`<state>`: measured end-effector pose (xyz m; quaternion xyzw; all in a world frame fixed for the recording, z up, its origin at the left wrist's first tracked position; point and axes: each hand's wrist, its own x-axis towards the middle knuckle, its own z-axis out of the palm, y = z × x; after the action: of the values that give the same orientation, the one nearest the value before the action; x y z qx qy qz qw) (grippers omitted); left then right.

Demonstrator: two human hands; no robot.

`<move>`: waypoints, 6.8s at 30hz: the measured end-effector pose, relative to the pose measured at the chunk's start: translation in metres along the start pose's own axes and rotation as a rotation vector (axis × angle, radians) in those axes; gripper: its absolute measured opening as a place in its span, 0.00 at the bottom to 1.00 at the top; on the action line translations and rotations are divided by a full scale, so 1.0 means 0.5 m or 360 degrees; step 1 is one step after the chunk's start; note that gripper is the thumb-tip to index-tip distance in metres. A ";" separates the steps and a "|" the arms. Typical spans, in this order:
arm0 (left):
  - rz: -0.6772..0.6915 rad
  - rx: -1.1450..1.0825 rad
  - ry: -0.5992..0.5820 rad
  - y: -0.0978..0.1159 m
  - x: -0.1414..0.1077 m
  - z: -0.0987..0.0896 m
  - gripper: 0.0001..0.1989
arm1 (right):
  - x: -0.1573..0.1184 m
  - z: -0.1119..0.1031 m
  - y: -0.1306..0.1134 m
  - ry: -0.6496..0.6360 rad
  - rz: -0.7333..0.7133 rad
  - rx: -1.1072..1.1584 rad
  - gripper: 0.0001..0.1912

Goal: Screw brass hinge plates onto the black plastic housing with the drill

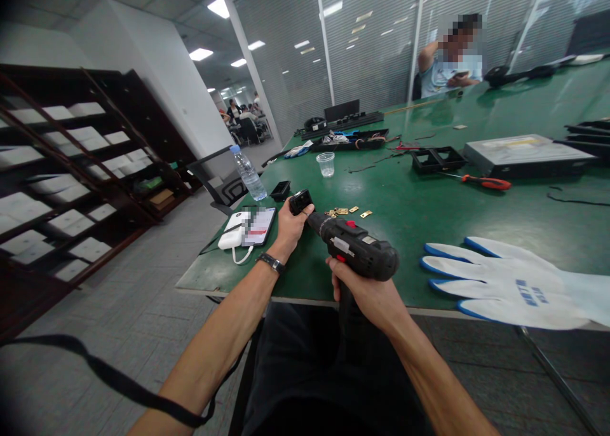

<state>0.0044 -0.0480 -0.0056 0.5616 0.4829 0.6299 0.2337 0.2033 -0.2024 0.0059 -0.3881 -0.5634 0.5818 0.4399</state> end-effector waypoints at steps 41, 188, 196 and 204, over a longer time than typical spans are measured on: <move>0.0018 -0.0014 0.0000 0.000 0.002 -0.001 0.14 | -0.001 -0.003 0.004 0.0012 -0.0014 -0.0017 0.25; 0.0036 0.0096 0.0002 -0.004 0.002 0.003 0.16 | 0.000 -0.009 0.016 0.0013 -0.0007 -0.0051 0.25; -0.0021 0.0240 0.0043 0.017 -0.005 0.002 0.16 | 0.000 -0.010 0.016 0.0005 0.0000 -0.0065 0.25; -0.0016 0.0320 0.0048 0.018 -0.007 0.001 0.17 | 0.002 -0.010 0.017 -0.0001 -0.0010 -0.0059 0.25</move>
<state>0.0079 -0.0549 0.0006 0.5703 0.5501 0.5853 0.1720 0.2069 -0.1997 -0.0030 -0.3940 -0.5755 0.5700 0.4344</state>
